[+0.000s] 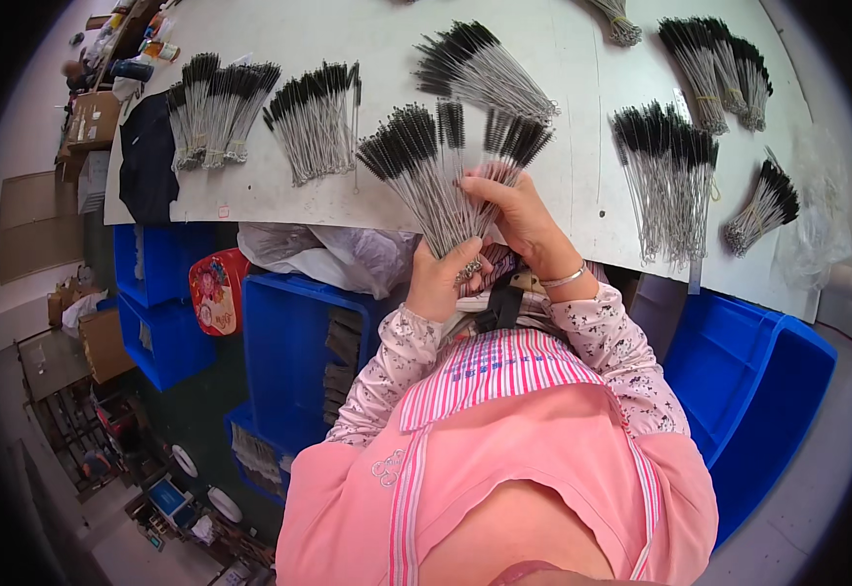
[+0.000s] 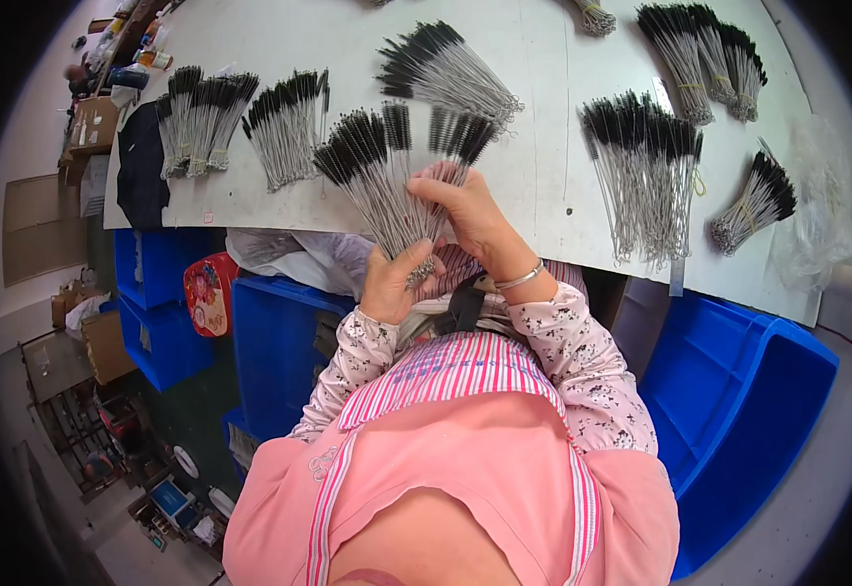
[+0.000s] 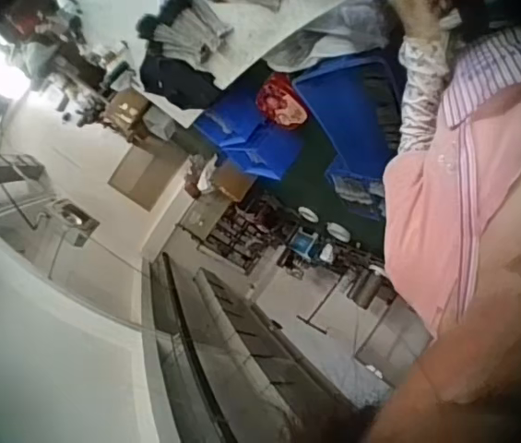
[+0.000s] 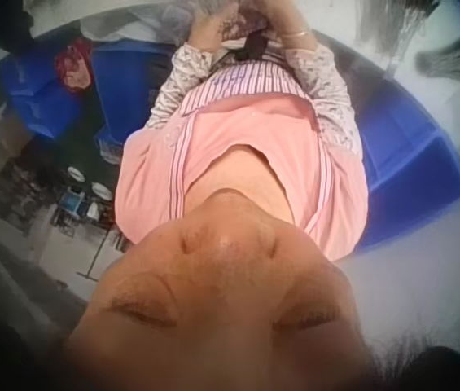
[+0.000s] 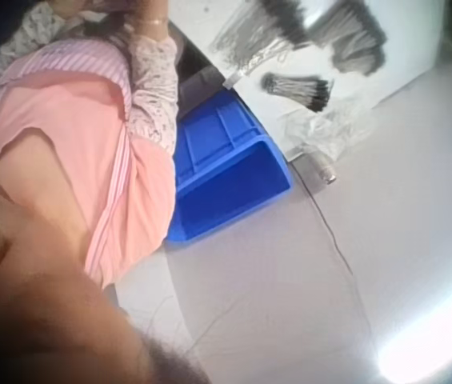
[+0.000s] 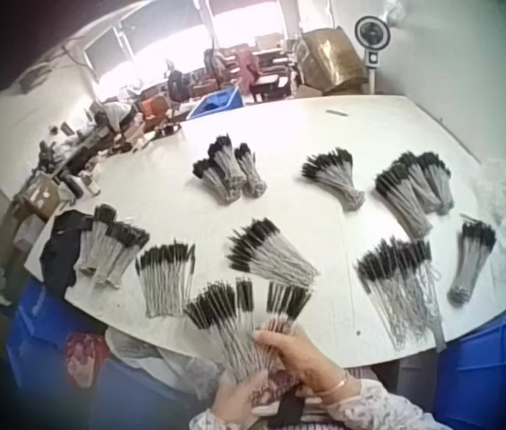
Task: The person gathers bundles of thin metal brushes with black bristles from a white table, aligns them, and secures them with rubber bands. The person repeatedly picks up bundles, adjusts their alignment, and places the finished bundles back on the table or into a blue bin.
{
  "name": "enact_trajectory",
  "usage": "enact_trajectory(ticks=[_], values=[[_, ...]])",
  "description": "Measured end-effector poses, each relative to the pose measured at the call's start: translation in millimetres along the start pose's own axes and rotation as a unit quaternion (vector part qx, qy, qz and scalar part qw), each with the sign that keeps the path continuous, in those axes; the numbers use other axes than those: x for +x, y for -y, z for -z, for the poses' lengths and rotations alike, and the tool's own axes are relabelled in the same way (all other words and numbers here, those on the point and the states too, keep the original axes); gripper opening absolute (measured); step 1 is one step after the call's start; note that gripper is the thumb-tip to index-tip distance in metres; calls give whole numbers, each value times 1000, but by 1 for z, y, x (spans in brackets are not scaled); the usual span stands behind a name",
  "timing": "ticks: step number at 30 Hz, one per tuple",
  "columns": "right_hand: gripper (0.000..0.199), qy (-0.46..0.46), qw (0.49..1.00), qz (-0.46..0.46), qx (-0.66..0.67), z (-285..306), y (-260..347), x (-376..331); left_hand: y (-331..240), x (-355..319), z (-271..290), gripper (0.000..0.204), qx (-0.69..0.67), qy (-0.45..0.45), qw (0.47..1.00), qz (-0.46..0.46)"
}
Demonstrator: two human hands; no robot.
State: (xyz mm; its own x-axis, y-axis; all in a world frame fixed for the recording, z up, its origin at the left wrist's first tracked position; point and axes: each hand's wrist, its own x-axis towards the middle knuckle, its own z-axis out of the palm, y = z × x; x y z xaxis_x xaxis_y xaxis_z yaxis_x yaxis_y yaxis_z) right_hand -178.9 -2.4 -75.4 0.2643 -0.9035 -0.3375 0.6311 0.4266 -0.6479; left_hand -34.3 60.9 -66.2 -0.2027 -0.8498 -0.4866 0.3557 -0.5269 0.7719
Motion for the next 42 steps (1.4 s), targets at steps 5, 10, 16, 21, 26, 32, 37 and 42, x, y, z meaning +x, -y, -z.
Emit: enact_trajectory(ticks=[5, 10, 16, 21, 26, 32, 37, 42], values=[[23, -11, 999, 32, 42, -14, 3, -3, 7, 5, 2, 30, 31, -32, 999, -20], [27, -12, 999, 17, 43, -5, -3, -1, 7, 7, 1, 37, 61, -50, 996, -41], [28, -2, 998, 44, 35, -4, -10, 3, 4, 11, -1, 48, 156, -46, 978, -127], [29, -2, 989, -40, 146, -4, -2, 2, -4, 5, -7, 51, 83, -37, 994, -64], [36, 62, 983, -65, 161, 17, -16, 9, 5, 7, -4, 56, 105, -29, 991, -83], [30, 88, 975, -90, 184, 33, -23, 15, 11, 11, -2, 58, 169, -17, 973, -158], [25, 64, 973, -62, 212, 21, -16, 8, 7, 12, 1, 58, 171, -29, 971, -163], [27, 56, 968, -58, 237, 20, -17, 6, 5, 11, -4, 51, 170, -11, 967, -188]])
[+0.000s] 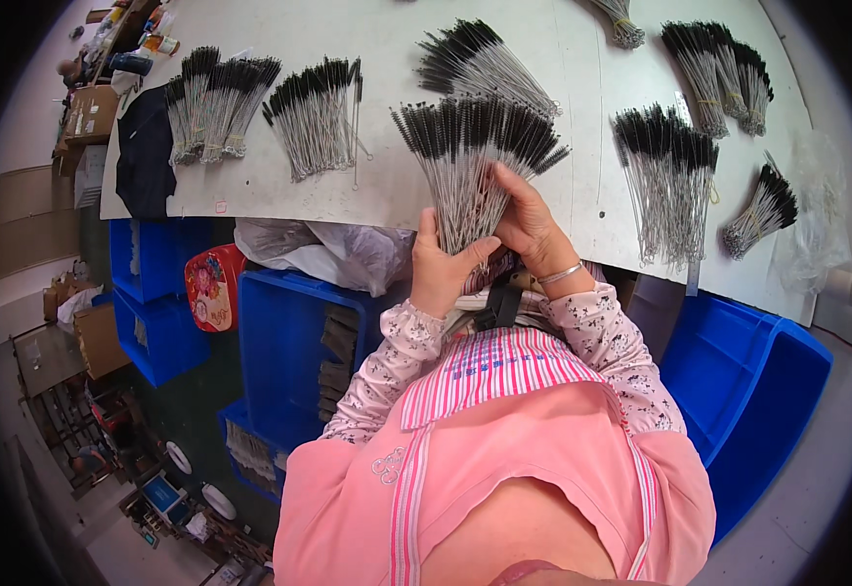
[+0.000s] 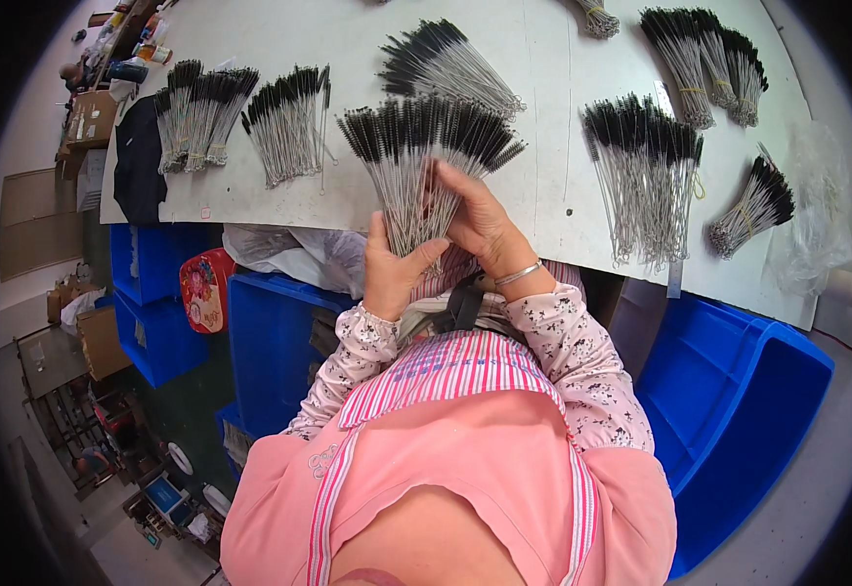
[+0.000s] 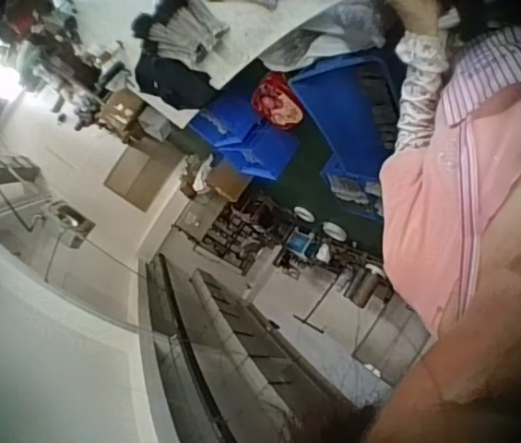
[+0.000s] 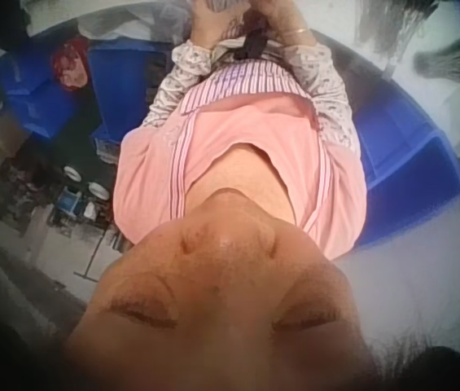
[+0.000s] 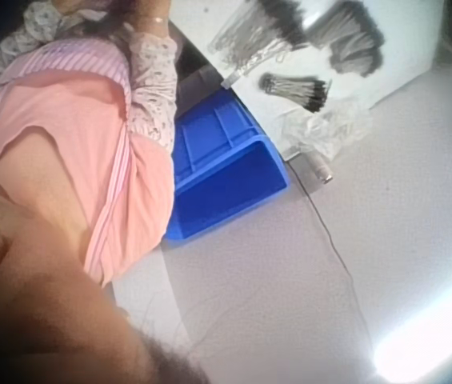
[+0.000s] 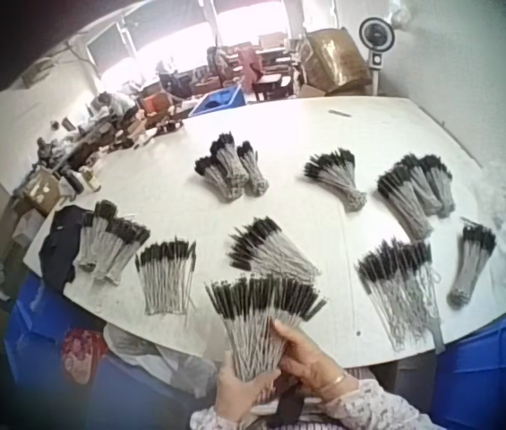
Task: The person gathers bundles of thin metal brushes with black bristles from a white table, aligns them, and secures them with rubber bands. The person repeatedly picks up bundles, adjusts their alignment, and places the finished bundles back on the table or into a blue bin.
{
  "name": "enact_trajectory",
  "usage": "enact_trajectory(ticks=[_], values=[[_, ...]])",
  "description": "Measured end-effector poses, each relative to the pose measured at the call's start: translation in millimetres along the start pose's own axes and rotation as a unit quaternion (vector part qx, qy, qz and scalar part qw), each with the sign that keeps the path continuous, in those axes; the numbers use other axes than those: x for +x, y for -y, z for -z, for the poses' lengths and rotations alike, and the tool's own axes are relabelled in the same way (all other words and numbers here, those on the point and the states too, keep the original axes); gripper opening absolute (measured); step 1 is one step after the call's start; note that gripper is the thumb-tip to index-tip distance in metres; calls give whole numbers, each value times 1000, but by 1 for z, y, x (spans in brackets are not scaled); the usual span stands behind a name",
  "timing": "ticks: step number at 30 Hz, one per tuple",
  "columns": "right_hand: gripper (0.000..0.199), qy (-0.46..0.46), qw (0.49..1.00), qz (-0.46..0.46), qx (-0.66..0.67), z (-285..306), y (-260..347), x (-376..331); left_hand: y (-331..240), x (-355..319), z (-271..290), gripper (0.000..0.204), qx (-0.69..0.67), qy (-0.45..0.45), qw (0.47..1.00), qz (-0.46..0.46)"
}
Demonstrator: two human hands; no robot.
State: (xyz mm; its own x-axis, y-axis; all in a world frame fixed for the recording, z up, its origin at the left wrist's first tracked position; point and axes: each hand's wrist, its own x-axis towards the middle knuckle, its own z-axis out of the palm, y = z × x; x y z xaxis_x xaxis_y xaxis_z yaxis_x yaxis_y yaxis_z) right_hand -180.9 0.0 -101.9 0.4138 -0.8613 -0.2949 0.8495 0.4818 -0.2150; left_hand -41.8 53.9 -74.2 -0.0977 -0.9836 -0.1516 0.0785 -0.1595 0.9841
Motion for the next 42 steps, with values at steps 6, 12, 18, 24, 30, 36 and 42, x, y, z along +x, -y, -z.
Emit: enact_trajectory(ticks=[6, 12, 18, 24, 30, 36, 42], values=[[27, 39, 999, -28, 10, 10, 2, 2, 6, -3, -4, 47, -76, -24, 996, 31], [24, 66, 995, -17, 68, 1, -1, 0, 16, -5, -1, 48, -43, -20, 998, 38], [25, 98, 992, -18, 79, 10, 0, 4, 8, -9, -6, 52, -92, -55, 991, 75], [34, 49, 998, -8, 49, -10, 0, -1, 1, -6, -7, 49, -121, -47, 990, 62], [44, 76, 996, -24, 40, 3, 0, -3, 12, -8, -1, 60, 19, -47, 998, 30], [69, 174, 976, -41, -123, -2, 7, -10, 14, -7, 8, 67, 206, 48, 977, 3], [56, 53, 976, -51, -204, -22, 6, -26, 14, -20, -12, 61, -70, 158, 969, 175]])
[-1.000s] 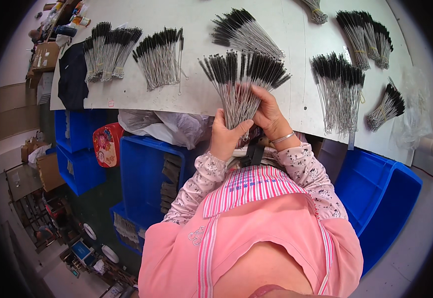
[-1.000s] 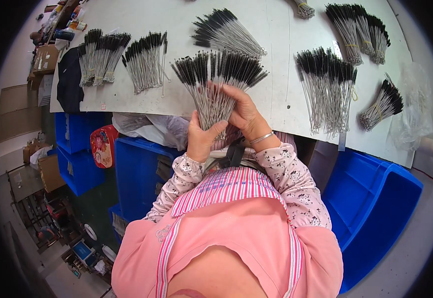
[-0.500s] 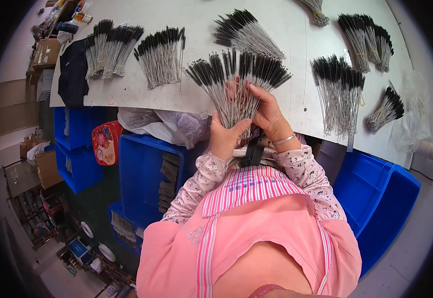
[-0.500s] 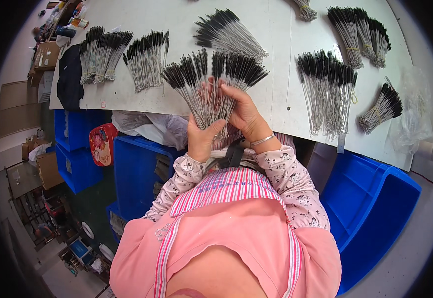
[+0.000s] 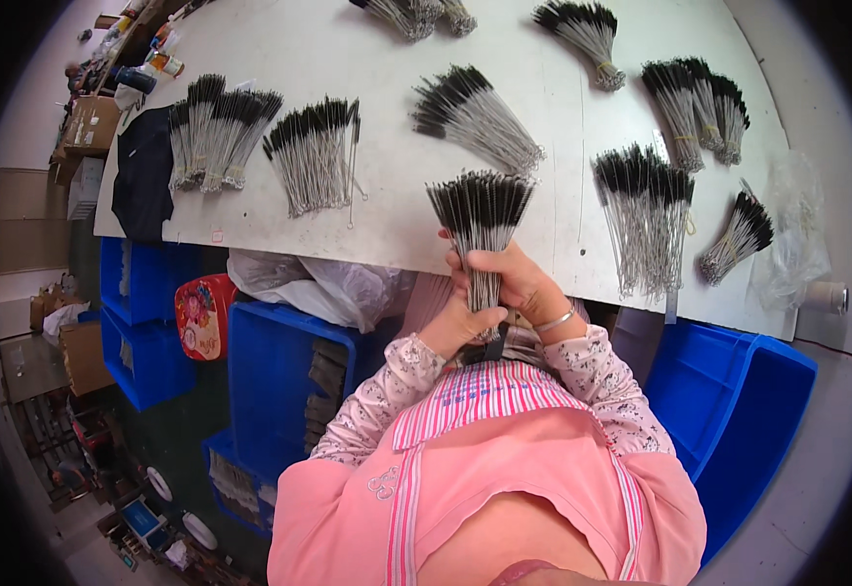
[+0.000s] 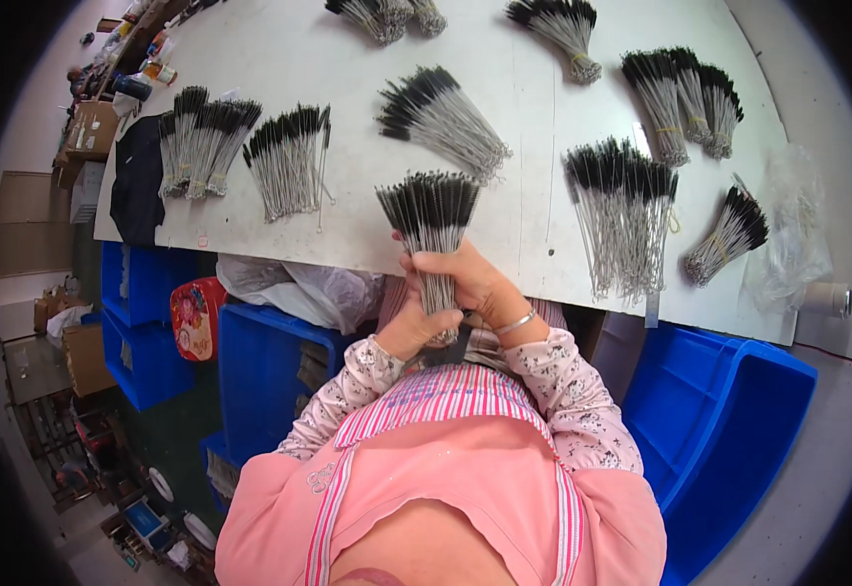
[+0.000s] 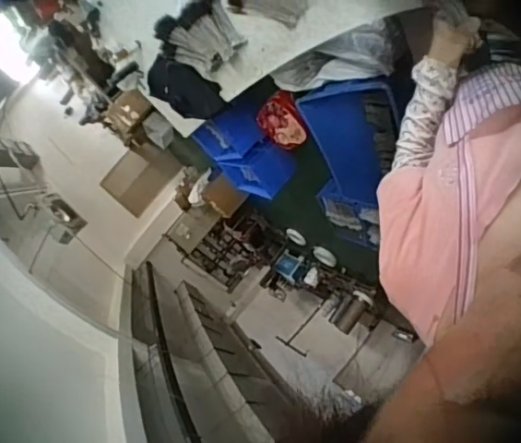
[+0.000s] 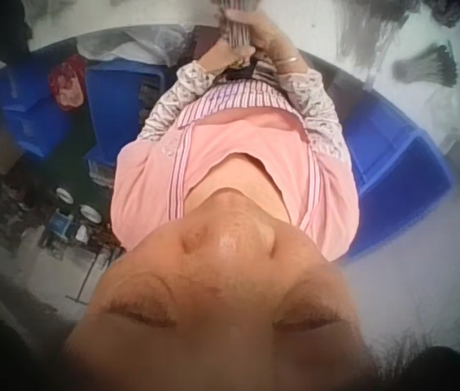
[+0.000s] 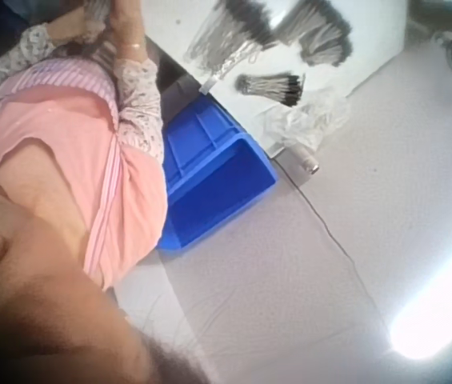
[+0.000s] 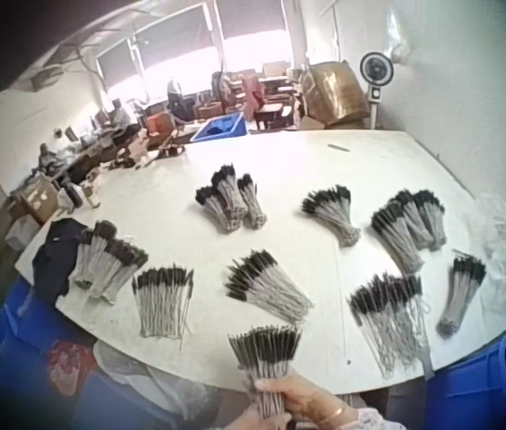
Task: The person gathers bundles of thin metal brushes with black bristles from a white table, aligns them, and secures them with rubber bands. The person repeatedly picks up bundles, adjusts their alignment, and places the finished bundles back on the table or into a blue bin.
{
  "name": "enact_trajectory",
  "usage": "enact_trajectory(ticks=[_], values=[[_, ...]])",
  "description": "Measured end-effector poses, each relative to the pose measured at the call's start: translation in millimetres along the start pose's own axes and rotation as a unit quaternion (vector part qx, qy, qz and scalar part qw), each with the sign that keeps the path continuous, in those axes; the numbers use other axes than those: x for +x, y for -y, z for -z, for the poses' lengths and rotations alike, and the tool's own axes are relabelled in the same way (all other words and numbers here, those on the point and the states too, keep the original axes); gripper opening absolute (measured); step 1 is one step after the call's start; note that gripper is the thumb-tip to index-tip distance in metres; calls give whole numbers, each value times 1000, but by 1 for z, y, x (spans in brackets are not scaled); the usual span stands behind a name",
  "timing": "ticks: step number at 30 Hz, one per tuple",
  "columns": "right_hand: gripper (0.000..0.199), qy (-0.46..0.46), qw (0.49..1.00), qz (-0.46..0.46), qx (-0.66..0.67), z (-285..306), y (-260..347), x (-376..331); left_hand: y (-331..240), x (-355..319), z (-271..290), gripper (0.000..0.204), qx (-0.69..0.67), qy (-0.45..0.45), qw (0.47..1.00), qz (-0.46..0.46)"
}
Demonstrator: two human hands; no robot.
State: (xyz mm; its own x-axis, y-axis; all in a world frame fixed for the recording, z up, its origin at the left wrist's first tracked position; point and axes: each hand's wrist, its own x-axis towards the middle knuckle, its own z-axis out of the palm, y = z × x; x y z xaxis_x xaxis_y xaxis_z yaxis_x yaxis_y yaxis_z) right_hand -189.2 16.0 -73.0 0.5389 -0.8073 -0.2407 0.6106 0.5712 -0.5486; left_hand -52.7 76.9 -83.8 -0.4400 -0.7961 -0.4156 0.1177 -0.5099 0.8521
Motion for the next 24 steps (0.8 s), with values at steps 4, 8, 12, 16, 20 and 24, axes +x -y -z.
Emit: enact_trajectory(ticks=[4, 8, 12, 16, 20, 24], values=[[35, -190, 950, 21, -249, -29, 36, 17, -8, 8, -5, 45, -174, 59, 982, 45], [41, -300, 711, 176, -611, -28, 95, 59, -20, 11, 0, 44, -184, -53, 981, 9], [58, -381, 514, 242, -730, -20, 119, 104, -18, 8, 15, 40, -176, -66, 982, 14], [66, -415, 364, 237, -800, 15, 92, 136, -14, 5, 20, 37, -168, -86, 982, 20], [66, -407, 354, 197, -818, 26, 85, 148, -16, 2, 28, 35, -157, -107, 982, 11], [77, -382, 432, 106, -810, 17, 94, 141, -13, 4, 39, 34, -150, -120, 981, 2]])
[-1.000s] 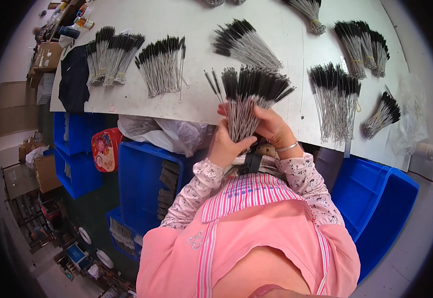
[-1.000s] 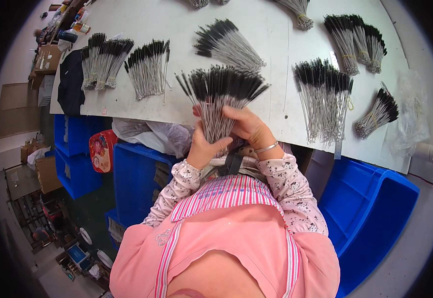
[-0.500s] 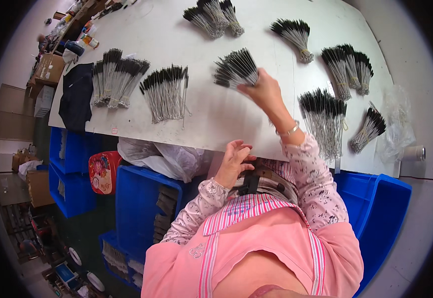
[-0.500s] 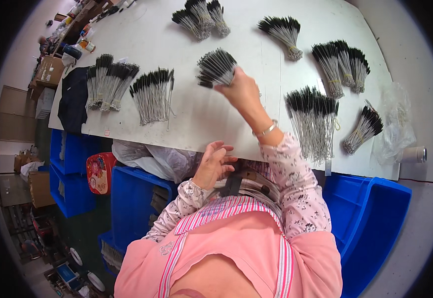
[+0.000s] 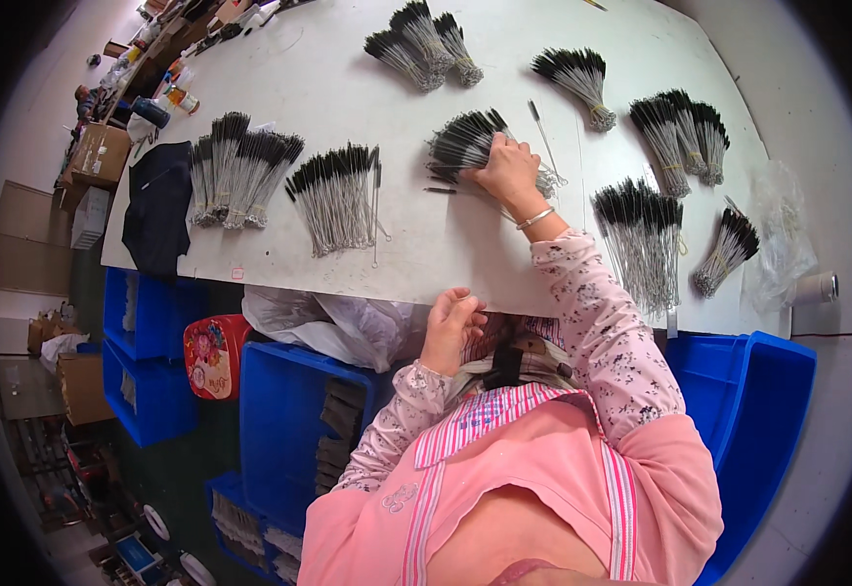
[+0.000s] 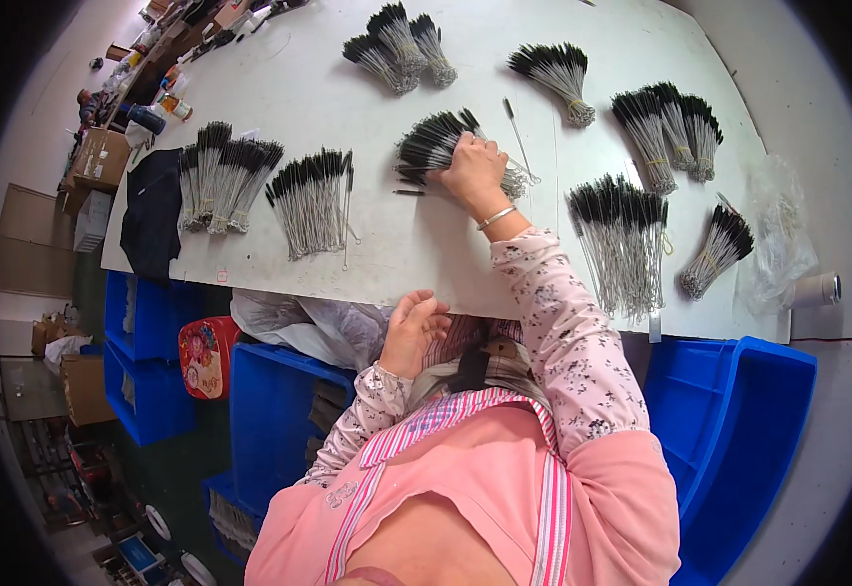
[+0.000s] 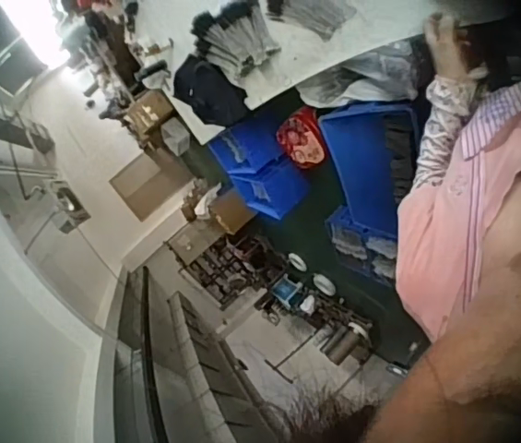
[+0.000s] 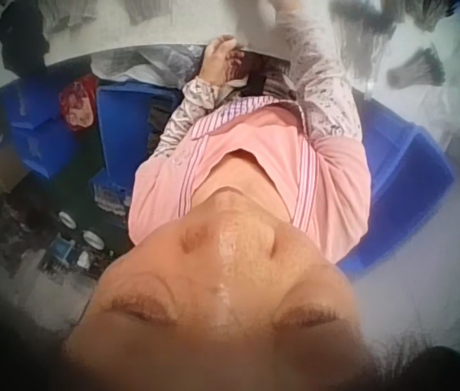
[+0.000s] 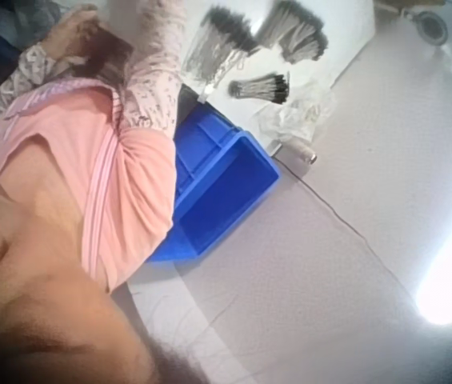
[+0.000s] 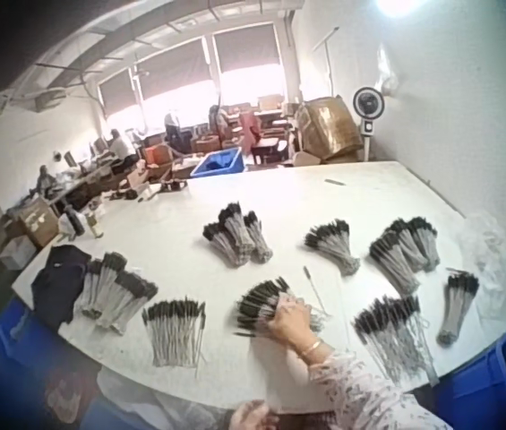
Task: The person gathers bundles of thin metal brushes with black bristles from a white table, aligns them, and secures them with rubber bands. The person repeatedly picks up bundles, adjusts their alignment, and places the finished bundles back on the table or into a blue bin.
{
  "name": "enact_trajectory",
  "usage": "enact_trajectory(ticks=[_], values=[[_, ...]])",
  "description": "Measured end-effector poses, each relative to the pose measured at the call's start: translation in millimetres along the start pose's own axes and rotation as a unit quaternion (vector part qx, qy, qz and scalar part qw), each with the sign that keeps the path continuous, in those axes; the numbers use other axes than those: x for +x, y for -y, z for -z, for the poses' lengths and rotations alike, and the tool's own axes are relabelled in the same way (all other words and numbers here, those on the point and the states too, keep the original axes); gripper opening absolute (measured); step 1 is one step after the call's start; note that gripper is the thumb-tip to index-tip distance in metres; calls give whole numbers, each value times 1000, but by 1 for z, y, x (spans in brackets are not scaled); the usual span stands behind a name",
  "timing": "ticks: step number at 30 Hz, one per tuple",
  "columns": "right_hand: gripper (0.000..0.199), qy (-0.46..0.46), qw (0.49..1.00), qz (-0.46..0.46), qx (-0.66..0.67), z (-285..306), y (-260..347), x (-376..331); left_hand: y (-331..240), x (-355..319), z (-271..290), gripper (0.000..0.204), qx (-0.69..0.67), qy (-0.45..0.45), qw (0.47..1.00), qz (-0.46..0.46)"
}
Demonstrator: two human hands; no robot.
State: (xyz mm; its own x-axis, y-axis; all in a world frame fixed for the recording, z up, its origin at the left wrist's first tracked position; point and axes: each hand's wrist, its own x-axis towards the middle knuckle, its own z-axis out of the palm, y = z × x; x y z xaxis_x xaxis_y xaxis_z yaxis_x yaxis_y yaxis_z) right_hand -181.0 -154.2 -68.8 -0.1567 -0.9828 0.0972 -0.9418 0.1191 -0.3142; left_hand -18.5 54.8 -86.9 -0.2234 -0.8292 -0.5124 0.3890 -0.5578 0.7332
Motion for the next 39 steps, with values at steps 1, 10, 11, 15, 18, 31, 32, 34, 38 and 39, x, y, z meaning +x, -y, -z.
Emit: enact_trajectory(ticks=[1, 10, 11, 15, 18, 31, 32, 34, 38, 39], values=[[81, -29, 999, 36, 14, 0, -6, 1, -2, 1, 1, 34, 1, -3, 1000, -7], [71, -27, 964, -215, 157, -1, -102, 49, -45, 47, -19, 91, 618, -29, 691, -373], [69, -14, 979, -158, 129, -2, -101, 44, -49, 64, -20, 105, 709, -57, 546, -442], [50, 21, 996, 13, 91, 0, -61, 13, -93, 122, -23, 120, 798, -27, 422, -430], [36, -44, 980, 84, 175, -17, -62, 0, -120, 154, -35, 121, 834, 32, 344, -431], [37, -148, 949, 2, 280, -6, -56, -92, -132, 208, -91, 51, 825, 373, 200, -375], [38, -132, 956, 12, 261, -3, -55, -110, -125, 200, -86, 48, 821, 379, 205, -374], [41, -102, 968, 40, 225, 6, -51, -146, -114, 176, -79, 42, 815, 387, 208, -378], [32, -85, 990, 55, 94, 21, -50, -207, -82, 110, -82, 44, 792, 420, 245, -369], [28, -89, 993, 57, 60, 22, -51, -219, -78, 97, -83, 45, 787, 426, 265, -358]])
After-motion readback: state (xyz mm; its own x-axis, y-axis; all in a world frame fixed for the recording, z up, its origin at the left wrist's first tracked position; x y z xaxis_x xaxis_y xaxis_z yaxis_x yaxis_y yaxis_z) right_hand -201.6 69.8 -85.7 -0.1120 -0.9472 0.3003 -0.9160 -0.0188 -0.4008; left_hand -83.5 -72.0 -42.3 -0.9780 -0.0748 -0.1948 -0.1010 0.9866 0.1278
